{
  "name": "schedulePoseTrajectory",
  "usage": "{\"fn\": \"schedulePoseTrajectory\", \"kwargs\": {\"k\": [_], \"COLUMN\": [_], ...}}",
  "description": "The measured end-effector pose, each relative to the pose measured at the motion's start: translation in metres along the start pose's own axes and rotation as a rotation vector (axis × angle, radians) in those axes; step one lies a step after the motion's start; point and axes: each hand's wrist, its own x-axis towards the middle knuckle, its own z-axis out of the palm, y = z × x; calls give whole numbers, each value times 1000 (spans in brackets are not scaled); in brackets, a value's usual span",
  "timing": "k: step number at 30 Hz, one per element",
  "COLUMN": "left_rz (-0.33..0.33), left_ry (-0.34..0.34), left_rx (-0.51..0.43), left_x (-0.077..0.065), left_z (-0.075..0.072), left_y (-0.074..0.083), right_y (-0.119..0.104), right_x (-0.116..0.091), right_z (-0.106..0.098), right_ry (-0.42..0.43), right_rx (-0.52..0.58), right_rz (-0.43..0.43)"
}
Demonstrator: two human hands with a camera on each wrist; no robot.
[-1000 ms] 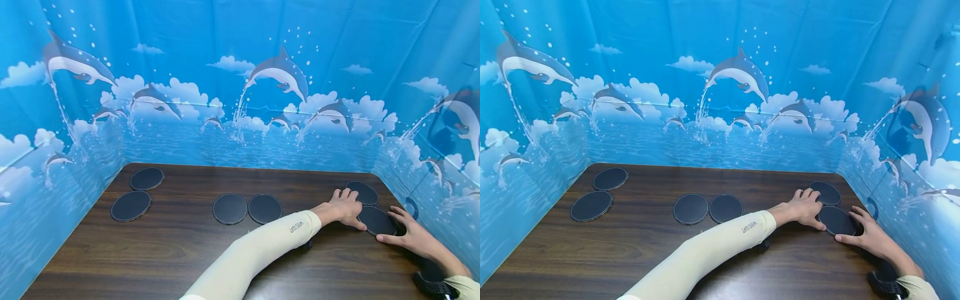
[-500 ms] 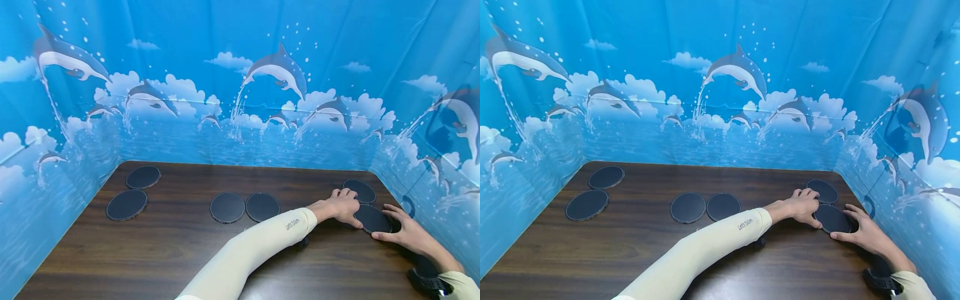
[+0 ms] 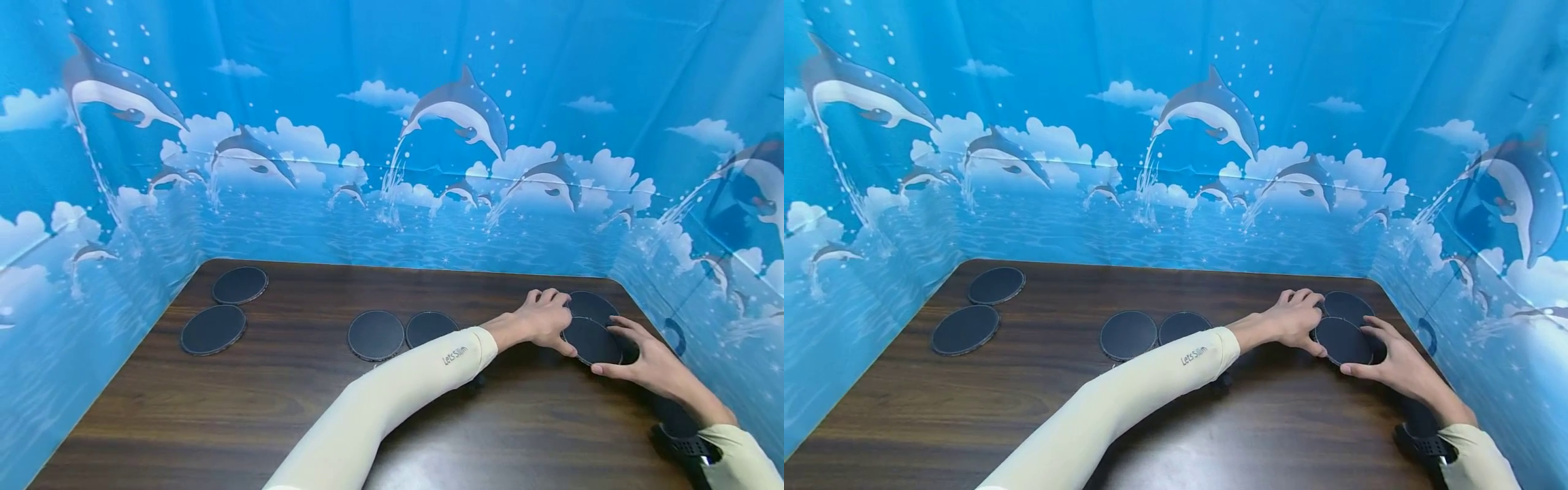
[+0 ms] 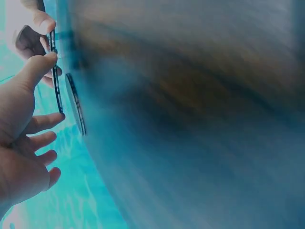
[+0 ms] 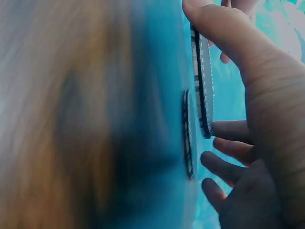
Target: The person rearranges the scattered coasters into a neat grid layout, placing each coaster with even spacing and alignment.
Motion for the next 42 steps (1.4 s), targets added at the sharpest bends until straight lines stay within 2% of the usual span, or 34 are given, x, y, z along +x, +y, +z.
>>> {"fn": "schedulePoseTrajectory", "kwargs": {"k": [8,15,20,31,42], "left_rz": [34,31,12,-6,-34], "left_ry": [73,132,144,129,90], "left_rx": [-8,-19,-27,-30,-6], "left_x": [-28,-50,-68,-101,-124], "left_z": [-6,-11,-14,11,22], "left_y": [-30,-57,-71,-96,-110], "right_y": [-36,-63,-78,-98,-116], "right_x": [11,24,33,45,55], "right_z": [-1,1,6,39,61], "right_ry": [48,64,47,26,-12], "right_rx": [0,11,23,22,21], "right_rz": [-79,-120,-151,-243,-268]}}
